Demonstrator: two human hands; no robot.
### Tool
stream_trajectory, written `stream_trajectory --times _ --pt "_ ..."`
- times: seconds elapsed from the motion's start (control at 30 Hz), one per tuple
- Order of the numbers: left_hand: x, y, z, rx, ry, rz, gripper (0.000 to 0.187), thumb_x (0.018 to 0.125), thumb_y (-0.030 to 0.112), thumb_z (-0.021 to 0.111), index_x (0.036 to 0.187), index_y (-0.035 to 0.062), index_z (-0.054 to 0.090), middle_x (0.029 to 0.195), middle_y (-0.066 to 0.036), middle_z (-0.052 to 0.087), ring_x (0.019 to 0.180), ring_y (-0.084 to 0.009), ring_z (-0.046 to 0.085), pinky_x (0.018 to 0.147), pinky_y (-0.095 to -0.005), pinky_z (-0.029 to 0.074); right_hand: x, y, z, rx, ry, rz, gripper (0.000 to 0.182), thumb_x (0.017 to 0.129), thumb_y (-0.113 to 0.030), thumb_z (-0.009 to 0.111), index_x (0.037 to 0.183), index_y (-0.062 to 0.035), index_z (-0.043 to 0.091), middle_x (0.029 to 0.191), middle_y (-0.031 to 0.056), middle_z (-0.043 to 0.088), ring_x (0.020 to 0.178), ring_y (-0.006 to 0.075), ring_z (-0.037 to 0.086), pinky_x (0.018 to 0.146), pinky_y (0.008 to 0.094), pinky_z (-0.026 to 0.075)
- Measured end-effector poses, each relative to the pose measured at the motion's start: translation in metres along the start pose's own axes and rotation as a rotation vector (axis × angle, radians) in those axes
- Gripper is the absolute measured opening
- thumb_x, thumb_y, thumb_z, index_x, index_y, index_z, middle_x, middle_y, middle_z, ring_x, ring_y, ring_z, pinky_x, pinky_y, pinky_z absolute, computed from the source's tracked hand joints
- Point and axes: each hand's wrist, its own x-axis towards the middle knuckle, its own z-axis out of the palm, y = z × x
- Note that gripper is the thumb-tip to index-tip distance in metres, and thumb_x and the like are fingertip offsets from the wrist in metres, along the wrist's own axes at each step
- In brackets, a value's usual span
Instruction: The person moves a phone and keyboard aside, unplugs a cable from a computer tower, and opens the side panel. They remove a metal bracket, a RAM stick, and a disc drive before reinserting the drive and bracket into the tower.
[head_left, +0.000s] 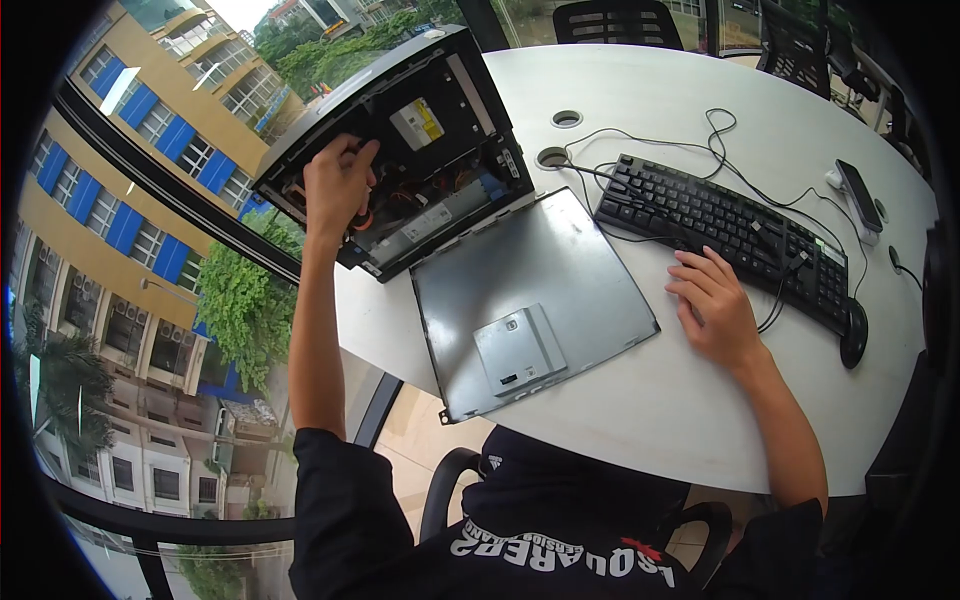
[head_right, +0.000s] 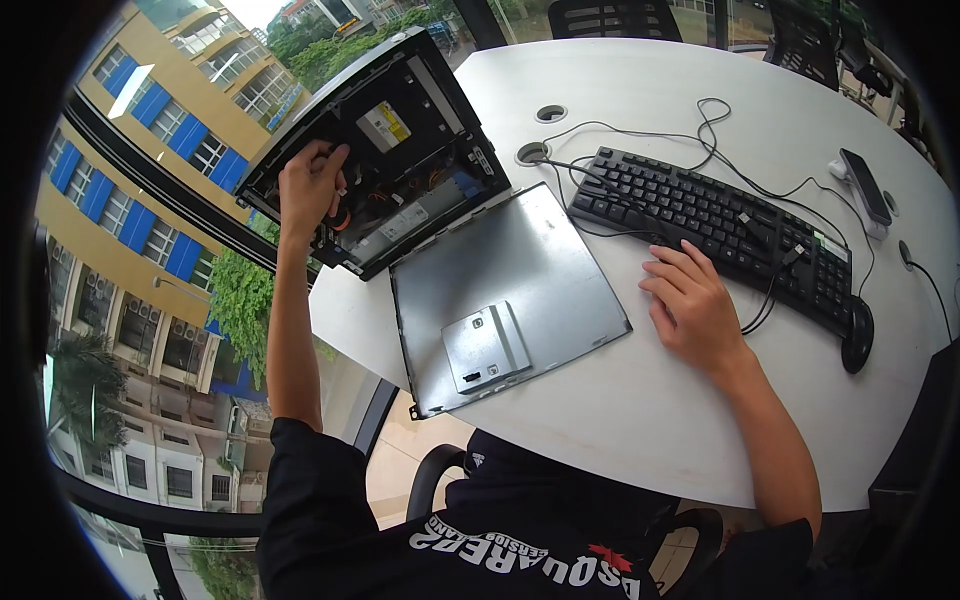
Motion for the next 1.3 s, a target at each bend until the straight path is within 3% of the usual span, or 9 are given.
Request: stream_trajectory --times 0.2,0.4,0.5,0.6,0.8,0.9,1.03,1.17,1.3 --pt "-0.007 -0.011 -0.001 0.034 0.043 0.152 0.023 0.098 0.019 0.072 0.097 -0.0042 0.068 0.063 -0.007 0.065 0.046 -0.0113 0.057 0.042 -0.0282 0.039 0.001 -0.001 0.002 -0.004 0.001 -0.004 0.021 0.076 0.003 0.071 0.096 -0.0031 0.072 0.115 0.0098 0.072 0.126 0.0285 0.062 0.117 0.0511 0.04" --pt "-0.026 -0.01 0.008 -0.06 0.109 0.237 0.022 0.099 0.019 0.071 0.095 -0.0027 0.067 0.073 -0.008 0.069 0.064 -0.012 0.071 0.049 -0.025 0.047 0.001 -0.001 0.003 -0.001 0.007 0.004 0.02 0.076 0.003 0.07 0.096 -0.0027 0.072 0.115 0.0095 0.072 0.126 0.0283 0.062 0.117 0.0511 0.041" --pt "-0.032 -0.004 0.01 -0.157 0.079 0.137 0.023 0.102 0.021 0.069 0.097 -0.0014 0.066 0.079 -0.007 0.072 0.068 -0.0107 0.071 0.05 -0.0218 0.045 0.002 -0.001 0.003 -0.005 0.009 -0.002 0.021 0.077 0.004 0.07 0.097 -0.0021 0.072 0.114 0.0096 0.072 0.125 0.0285 0.062 0.116 0.0513 0.041" --pt "-0.032 -0.006 0.011 -0.223 0.056 0.098 0.02 0.102 0.018 0.068 0.1 -0.0017 0.065 0.08 -0.008 0.072 0.076 -0.0125 0.074 0.054 -0.0218 0.05 0.003 -0.001 0.003 -0.012 0.008 -0.005 0.021 0.078 0.005 0.069 0.098 -0.0016 0.072 0.113 0.0099 0.072 0.124 0.0288 0.063 0.116 0.0516 0.042" --pt "-0.035 -0.035 0.023 -0.308 0.17 0.28 0.017 0.103 0.012 0.067 0.099 -0.0036 0.062 0.084 -0.008 0.072 0.081 -0.0157 0.075 0.061 -0.0256 0.056 0.004 -0.001 0.003 -0.006 0.01 -0.002 0.021 0.08 0.005 0.068 0.099 -0.0011 0.073 0.112 0.01 0.073 0.123 0.029 0.063 0.115 0.0518 0.042" --pt "-0.055 -0.041 0.01 -0.342 0.219 0.202 0.014 0.103 0.009 0.066 0.099 -0.0037 0.061 0.083 -0.008 0.072 0.082 -0.0159 0.075 0.064 -0.0257 0.057 0.004 -0.002 0.003 0.002 0.011 0.006 0.021 0.08 0.005 0.068 0.099 -0.0012 0.072 0.112 0.01 0.073 0.123 0.0289 0.063 0.115 0.0515 0.042" --pt "-0.081 -0.049 -0.002 -0.267 0.213 0.28 0.009 0.1 0.005 0.068 0.1 -0.0028 0.063 0.084 -0.009 0.074 0.08 -0.0166 0.076 0.067 -0.0253 0.056 0.005 -0.003 0.003 -0.003 0.003 0.015 0.021 0.081 0.006 0.068 0.1 -0.0019 0.071 0.112 0.01 0.073 0.124 0.0285 0.063 0.116 0.0513 0.042" --pt "-0.113 -0.035 -0.003 0.201 0.231 0.518 0.007 0.092 -0.001 0.073 0.097 -0.001 0.067 0.085 -0.012 0.073 0.077 -0.0187 0.075 0.069 -0.0293 0.057 0.005 -0.004 0.004 -0.014 0.01 0.014 0.02 0.081 0.006 0.067 0.099 -0.002 0.071 0.113 0.01 0.073 0.124 0.028 0.063 0.116 0.0507 0.042" --pt "-0.14 -0.031 0.009 0.254 0.064 0.686 0.014 0.087 -0.006 0.076 0.096 -0.0007 0.067 0.094 -0.013 0.075 0.076 -0.0252 0.074 0.07 -0.0302 0.057 0.004 -0.003 0.004 -0.02 0.008 0.011 0.02 0.082 0.005 0.067 0.099 -0.0022 0.071 0.113 0.01 0.073 0.124 0.028 0.063 0.116 0.0504 0.042"
